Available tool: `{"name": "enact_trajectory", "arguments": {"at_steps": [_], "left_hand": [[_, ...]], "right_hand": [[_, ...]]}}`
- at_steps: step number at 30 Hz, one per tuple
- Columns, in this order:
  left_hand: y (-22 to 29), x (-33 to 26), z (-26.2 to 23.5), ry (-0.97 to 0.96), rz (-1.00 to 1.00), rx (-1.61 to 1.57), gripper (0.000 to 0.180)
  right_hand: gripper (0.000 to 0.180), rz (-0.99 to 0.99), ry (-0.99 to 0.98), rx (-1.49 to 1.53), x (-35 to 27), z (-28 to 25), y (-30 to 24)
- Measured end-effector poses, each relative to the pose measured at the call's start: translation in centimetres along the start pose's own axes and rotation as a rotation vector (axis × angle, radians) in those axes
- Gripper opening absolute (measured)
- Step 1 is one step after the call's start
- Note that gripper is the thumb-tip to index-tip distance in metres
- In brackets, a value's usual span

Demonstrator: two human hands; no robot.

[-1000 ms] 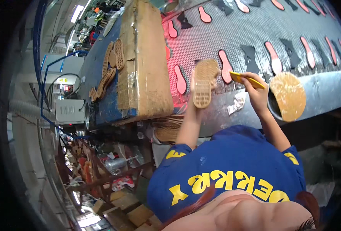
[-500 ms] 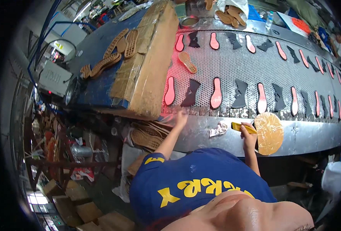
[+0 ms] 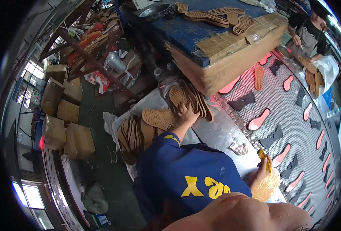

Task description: The person uses a yellow plastic scraper to apply a viscous substance from a metal bowl onto the textured bottom of a shoe sole. They repeatedly dip the tool into the bowl and spread the substance across the sole's surface, then place the treated sole onto a pile of similar items.

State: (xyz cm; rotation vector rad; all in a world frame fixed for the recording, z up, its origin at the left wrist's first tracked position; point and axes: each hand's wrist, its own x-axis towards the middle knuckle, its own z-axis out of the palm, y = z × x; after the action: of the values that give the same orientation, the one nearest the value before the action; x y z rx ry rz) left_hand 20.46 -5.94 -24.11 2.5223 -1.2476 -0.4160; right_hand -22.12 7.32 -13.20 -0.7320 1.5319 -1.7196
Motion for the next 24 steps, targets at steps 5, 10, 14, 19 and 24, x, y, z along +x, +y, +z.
{"name": "enact_trajectory", "arguments": {"at_steps": [5, 10, 14, 19, 24], "left_hand": [[0.2, -1.3, -1.9, 0.142, -0.262, -0.161, 0.102], [1.7, -1.3, -3.7, 0.040, -0.385, -0.252, 0.099], [1.9, -1.6, -4.2, 0.183, -0.314, -0.285, 0.103], [4.8, -4.5, -3.7, 0.096, -0.305, -0.603, 0.109], [8.3, -9.4, -0.5, -0.227, -0.254, -0.748, 0.128]], "right_hand": [[0.025, 0.062, -0.025, 0.020, -0.5, -0.2, 0.8], [0.025, 0.165, 0.094, -0.043, -2.5, -0.4, -1.0], [0.020, 0.090, 0.182, 0.040, -3.3, -1.9, -1.1], [0.019, 0.121, 0.243, 0.003, -3.6, -5.5, 0.1], [0.019, 0.109, 0.199, 0.022, -2.4, -6.9, 0.9]]}}
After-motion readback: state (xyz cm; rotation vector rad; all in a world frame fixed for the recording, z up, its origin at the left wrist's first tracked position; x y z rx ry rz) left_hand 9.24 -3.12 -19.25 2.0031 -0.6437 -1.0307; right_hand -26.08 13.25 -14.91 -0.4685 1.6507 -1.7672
